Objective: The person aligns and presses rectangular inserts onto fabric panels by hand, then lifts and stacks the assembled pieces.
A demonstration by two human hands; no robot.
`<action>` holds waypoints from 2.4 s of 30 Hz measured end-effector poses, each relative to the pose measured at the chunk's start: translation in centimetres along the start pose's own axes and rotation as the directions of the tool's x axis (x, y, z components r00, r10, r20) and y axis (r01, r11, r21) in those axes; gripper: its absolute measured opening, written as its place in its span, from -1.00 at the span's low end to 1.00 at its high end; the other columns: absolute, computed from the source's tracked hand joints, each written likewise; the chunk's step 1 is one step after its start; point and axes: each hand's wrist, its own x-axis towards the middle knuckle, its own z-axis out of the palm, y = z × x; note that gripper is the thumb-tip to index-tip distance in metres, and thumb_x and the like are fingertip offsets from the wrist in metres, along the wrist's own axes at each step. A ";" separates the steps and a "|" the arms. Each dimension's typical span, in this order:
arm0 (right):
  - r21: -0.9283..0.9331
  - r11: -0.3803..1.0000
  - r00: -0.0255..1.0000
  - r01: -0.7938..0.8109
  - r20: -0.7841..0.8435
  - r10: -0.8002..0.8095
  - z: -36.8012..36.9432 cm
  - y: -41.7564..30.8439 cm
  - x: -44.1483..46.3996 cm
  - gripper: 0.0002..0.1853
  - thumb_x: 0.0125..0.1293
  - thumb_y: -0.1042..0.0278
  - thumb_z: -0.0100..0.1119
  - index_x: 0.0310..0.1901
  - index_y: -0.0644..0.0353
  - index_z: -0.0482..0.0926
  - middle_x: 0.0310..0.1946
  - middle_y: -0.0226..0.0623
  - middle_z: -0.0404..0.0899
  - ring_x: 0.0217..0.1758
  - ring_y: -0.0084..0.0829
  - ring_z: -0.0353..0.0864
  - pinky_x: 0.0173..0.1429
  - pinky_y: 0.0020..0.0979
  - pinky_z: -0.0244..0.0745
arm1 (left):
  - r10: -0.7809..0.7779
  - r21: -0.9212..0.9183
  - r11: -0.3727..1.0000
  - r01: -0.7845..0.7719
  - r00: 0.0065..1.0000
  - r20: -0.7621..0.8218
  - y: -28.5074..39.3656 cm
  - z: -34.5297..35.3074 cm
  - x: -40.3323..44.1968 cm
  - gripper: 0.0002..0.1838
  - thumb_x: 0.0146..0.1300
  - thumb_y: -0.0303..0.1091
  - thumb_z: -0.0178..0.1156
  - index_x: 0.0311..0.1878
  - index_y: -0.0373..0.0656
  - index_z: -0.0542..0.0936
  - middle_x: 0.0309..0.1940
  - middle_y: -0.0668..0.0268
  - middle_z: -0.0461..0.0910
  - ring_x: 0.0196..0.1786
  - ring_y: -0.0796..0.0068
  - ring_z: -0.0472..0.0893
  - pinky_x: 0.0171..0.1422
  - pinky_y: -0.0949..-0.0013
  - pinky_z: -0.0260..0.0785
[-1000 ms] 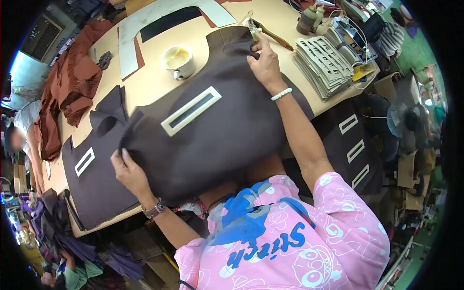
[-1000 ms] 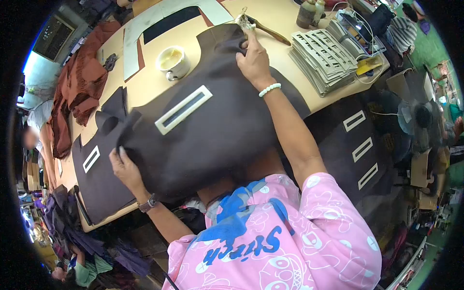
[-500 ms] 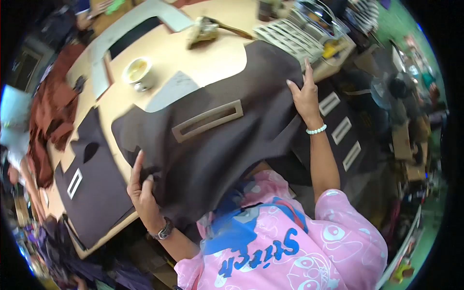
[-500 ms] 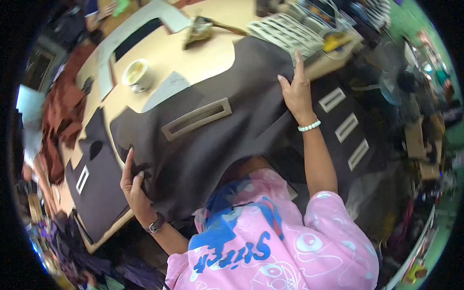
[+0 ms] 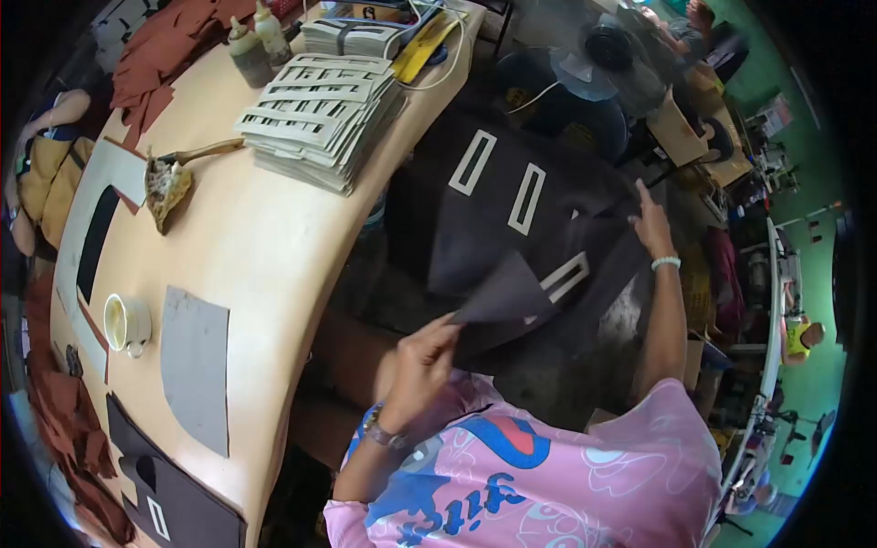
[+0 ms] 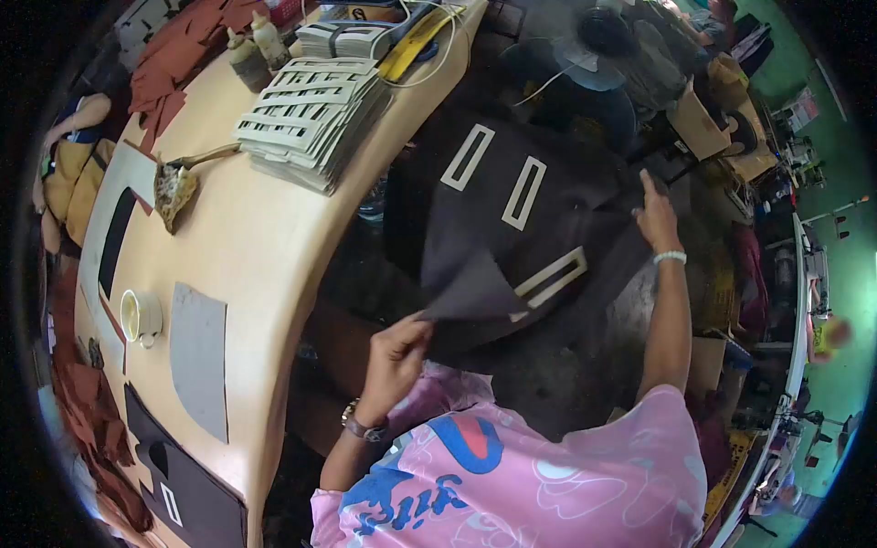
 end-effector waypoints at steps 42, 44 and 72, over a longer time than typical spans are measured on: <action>0.250 0.789 0.638 0.560 -0.738 -0.219 12.6 -26.3 14.9 -0.31 0.25 0.26 0.15 0.30 0.42 0.12 0.21 0.12 0.29 0.31 0.03 0.23 0.37 -0.10 0.07 | -0.609 -0.366 0.776 0.513 0.761 -0.225 -14.7 -2.7 3.0 -0.15 0.18 -0.27 0.27 0.44 -0.19 0.01 0.39 -0.04 0.06 0.37 0.24 0.22 0.35 0.29 0.18; 0.341 0.723 0.650 0.601 -0.735 -0.193 10.1 -29.0 10.7 -0.33 0.31 0.29 0.10 0.32 0.43 0.07 0.26 0.10 0.23 0.35 -0.01 0.19 0.41 -0.13 0.02 | -0.616 -0.382 0.749 0.541 0.781 -0.101 -10.2 -4.3 1.4 -0.19 0.22 -0.25 0.24 0.43 -0.23 0.04 0.36 -0.04 0.13 0.32 0.25 0.29 0.33 0.29 0.20; 0.657 0.149 0.477 0.739 -0.354 -0.805 6.3 -51.5 -22.8 -0.36 0.29 0.34 0.06 0.34 0.36 0.09 0.32 0.07 0.14 0.41 0.02 0.04 0.44 -0.10 -0.05 | 0.012 0.328 0.210 0.921 0.333 -0.943 -3.0 -28.7 -32.7 -0.50 0.43 -0.03 -0.19 0.34 0.00 0.29 0.40 0.16 0.12 0.45 0.09 0.06 0.42 -0.19 -0.14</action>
